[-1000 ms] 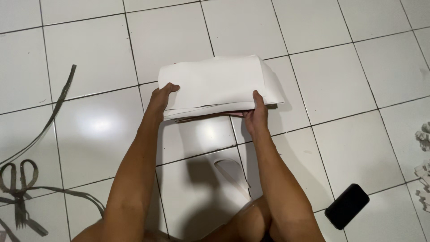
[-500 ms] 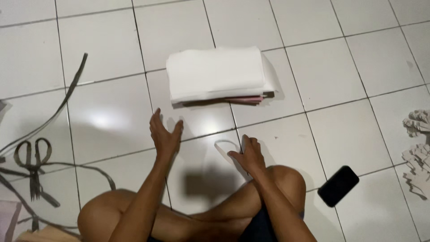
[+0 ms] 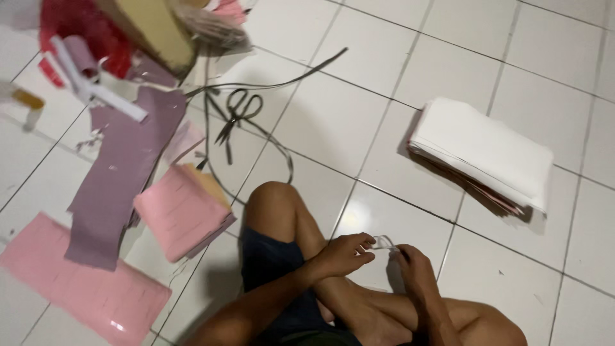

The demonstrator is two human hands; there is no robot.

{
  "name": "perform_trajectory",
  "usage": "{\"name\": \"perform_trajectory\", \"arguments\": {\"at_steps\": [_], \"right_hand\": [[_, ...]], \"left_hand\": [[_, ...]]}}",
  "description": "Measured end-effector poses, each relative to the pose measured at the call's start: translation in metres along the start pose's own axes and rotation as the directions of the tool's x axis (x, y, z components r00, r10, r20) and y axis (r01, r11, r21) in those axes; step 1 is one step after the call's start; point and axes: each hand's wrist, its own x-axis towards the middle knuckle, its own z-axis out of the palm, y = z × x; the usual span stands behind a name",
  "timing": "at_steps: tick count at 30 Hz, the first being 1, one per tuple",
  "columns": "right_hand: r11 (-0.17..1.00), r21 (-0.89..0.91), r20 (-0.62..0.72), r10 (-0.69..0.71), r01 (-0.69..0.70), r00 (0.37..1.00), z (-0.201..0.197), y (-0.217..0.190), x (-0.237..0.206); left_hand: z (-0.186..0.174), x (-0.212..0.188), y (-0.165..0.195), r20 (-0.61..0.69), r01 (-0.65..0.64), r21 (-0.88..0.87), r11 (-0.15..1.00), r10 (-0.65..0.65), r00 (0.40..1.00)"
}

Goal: The person sits on the floor sorting through a stack of pink and tan pattern pieces, counting and aligning them one at a time into piles. They then gather a bundle, wrap a strap around it, tie the strap to secure the bundle, and use shears to trim the strap end.

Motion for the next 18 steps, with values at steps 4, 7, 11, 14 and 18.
{"name": "perform_trajectory", "arguments": {"at_steps": [4, 7, 11, 14, 18], "right_hand": [[0.985, 0.140, -0.097, 0.117, -0.103, 0.988, 0.013, -0.013, -0.007], [0.992, 0.122, -0.220, 0.001, 0.027, 0.976, 0.025, -0.004, -0.009], [0.997, 0.074, -0.246, 0.024, -0.006, 0.969, 0.036, 0.017, -0.002], [1.000, 0.028, -0.242, -0.005, 0.012, 0.970, 0.041, 0.026, 0.006], [0.993, 0.096, -0.180, -0.044, 0.062, 0.983, 0.041, 0.029, 0.010]], "left_hand": [[-0.019, -0.047, 0.007, -0.121, -0.088, -0.110, 0.990, 0.074, 0.990], [-0.040, -0.078, 0.001, -0.303, -0.256, -0.171, 0.951, 0.196, 0.932], [-0.071, -0.108, -0.029, -0.563, -0.454, -0.530, 0.716, 0.102, 0.820], [-0.108, -0.131, -0.075, -0.719, -0.444, -0.531, 0.722, -0.106, 0.687], [-0.140, -0.172, -0.140, -0.757, -0.521, -0.648, 0.556, -0.548, 0.357]]}}
